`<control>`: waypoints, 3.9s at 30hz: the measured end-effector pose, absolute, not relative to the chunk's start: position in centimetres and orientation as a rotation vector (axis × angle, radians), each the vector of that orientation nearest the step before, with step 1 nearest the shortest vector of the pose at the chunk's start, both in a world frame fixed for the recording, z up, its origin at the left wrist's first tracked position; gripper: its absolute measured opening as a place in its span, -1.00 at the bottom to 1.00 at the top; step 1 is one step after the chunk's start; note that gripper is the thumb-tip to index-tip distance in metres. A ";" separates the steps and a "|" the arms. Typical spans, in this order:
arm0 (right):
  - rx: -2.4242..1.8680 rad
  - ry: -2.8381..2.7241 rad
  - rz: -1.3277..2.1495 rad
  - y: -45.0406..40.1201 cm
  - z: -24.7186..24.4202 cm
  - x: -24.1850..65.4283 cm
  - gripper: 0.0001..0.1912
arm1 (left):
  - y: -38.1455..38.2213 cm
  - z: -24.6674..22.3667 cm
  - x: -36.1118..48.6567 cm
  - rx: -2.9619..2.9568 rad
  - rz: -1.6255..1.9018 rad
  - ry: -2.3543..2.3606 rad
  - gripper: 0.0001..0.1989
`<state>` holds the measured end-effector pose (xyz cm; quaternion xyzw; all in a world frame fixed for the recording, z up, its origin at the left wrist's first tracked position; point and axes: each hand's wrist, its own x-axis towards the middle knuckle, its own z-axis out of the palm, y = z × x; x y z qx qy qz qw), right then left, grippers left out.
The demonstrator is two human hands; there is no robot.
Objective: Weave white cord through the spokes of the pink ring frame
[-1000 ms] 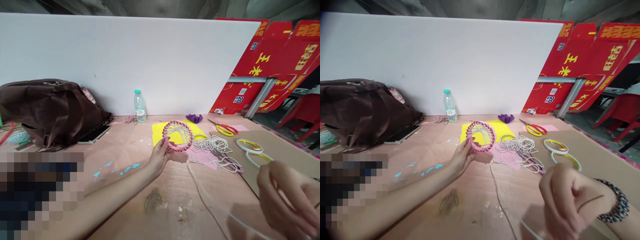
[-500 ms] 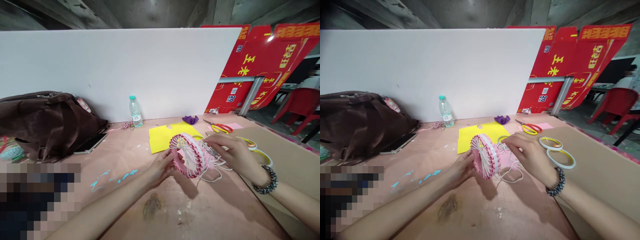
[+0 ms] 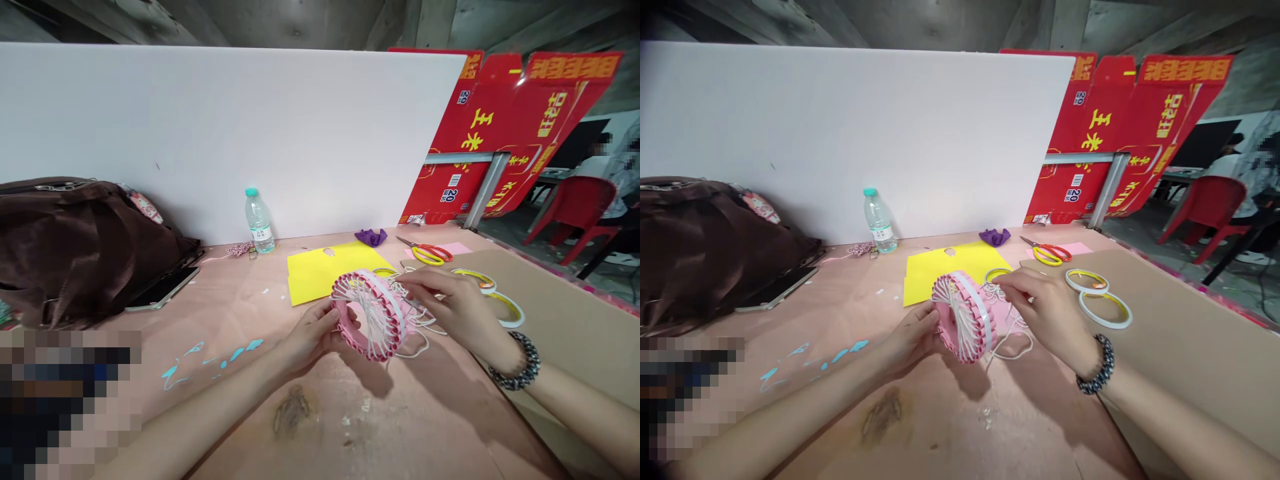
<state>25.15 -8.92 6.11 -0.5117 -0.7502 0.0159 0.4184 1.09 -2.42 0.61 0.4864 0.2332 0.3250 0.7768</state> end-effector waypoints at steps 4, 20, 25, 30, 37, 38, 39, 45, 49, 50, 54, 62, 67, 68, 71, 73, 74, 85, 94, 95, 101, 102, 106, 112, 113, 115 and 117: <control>-1.239 -1.934 0.116 -9.2 5.9 25.0 -0.77 | -2.6 0.6 1.1 1.073 0.679 0.497 -0.77; -1.067 -1.507 0.797 -9.7 6.0 24.2 -0.89 | -2.6 0.2 1.2 1.096 0.639 0.537 -0.80; -1.066 -1.247 1.012 -9.8 5.4 24.1 -0.76 | -2.6 0.2 1.2 1.111 0.630 0.550 -0.80; -1.058 -1.126 1.073 -10.0 5.1 24.0 -0.68 | -2.7 0.2 1.3 1.114 0.683 0.555 -0.81; -1.025 -1.153 1.061 -10.1 5.2 23.5 -0.58 | -2.5 0.1 1.6 1.168 0.832 0.604 -0.80; -1.030 -1.175 1.031 -10.1 5.1 23.3 -0.55 | -2.6 0.2 1.7 1.173 0.846 0.614 -0.80; -1.041 -1.206 0.994 -10.1 4.9 23.2 -0.52 | -2.7 0.2 1.7 1.177 0.858 0.626 -0.80; -1.106 -1.327 0.741 -10.0 3.9 22.8 -0.42 | -3.5 0.6 1.9 1.231 0.904 0.685 -0.79; -1.094 -1.244 0.805 -9.8 4.0 22.9 -0.46 | -3.5 0.4 2.0 1.277 0.904 0.688 -0.75; -1.097 -1.230 0.821 -9.7 4.0 22.9 -0.48 | -3.5 0.3 1.9 1.290 0.903 0.692 -0.75; -1.132 -1.285 0.777 -9.4 3.6 23.5 -0.52 | -3.3 0.2 2.0 1.355 0.908 0.724 -0.75; -1.162 -1.739 0.008 -9.3 3.7 24.6 -0.69 | -3.7 0.5 2.1 1.407 0.871 0.724 -0.78; -0.995 -1.905 -0.304 -9.6 3.3 25.0 -0.83 | -3.7 0.5 2.1 1.402 0.886 0.748 -0.79; -0.973 -1.932 -0.342 -9.7 3.1 25.1 -0.81 | -3.7 0.4 2.1 1.385 0.884 0.745 -0.77; -0.903 -1.989 -0.445 -9.8 2.6 25.5 -0.76 | -3.9 0.4 2.1 1.350 0.866 0.739 -0.74; -0.858 -2.035 -0.501 -9.9 2.5 25.9 -0.73 | -4.1 0.5 2.1 1.354 0.858 0.747 -0.75; -0.838 -2.068 -0.528 -9.9 2.6 26.1 -0.72 | -4.2 0.6 2.1 1.361 0.859 0.754 -0.77; -0.781 -2.213 -0.568 -11.0 3.9 26.3 -0.75 | -5.1 0.7 1.6 1.541 0.813 0.619 -0.60; -0.275 -2.319 -0.908 -13.1 3.9 23.9 -0.91 | -8.4 3.2 1.1 2.119 0.902 0.577 -0.44; -0.244 -2.307 -0.937 -13.3 3.7 23.7 -0.91 | -8.8 3.3 1.2 2.129 0.902 0.570 -0.45; -0.510 -2.271 -0.829 -14.7 2.3 23.1 -0.83 | -9.7 2.7 1.4 2.156 1.049 0.523 -0.64; -0.540 -2.251 -0.804 -14.9 2.2 23.0 -0.81 | -9.7 2.6 1.4 2.150 1.071 0.510 -0.66; -0.532 -2.229 -0.786 -15.1 2.0 22.8 -0.77 | -9.5 2.5 1.4 2.147 1.113 0.454 -0.69; -0.675 -2.197 -0.728 -15.6 1.7 22.4 -0.77 | -9.5 2.6 1.4 2.160 1.084 0.460 -0.67; -0.664 -2.189 -0.725 -15.6 1.6 22.4 -0.78 | -9.5 2.6 1.4 2.163 1.082 0.461 -0.67; -0.634 -2.184 -0.730 -15.5 1.4 22.4 -0.81 | -9.5 2.7 1.4 2.164 1.081 0.465 -0.68; -0.606 -2.191 -0.746 -15.4 1.3 22.6 -0.83 | -9.6 2.8 1.4 2.162 1.074 0.478 -0.68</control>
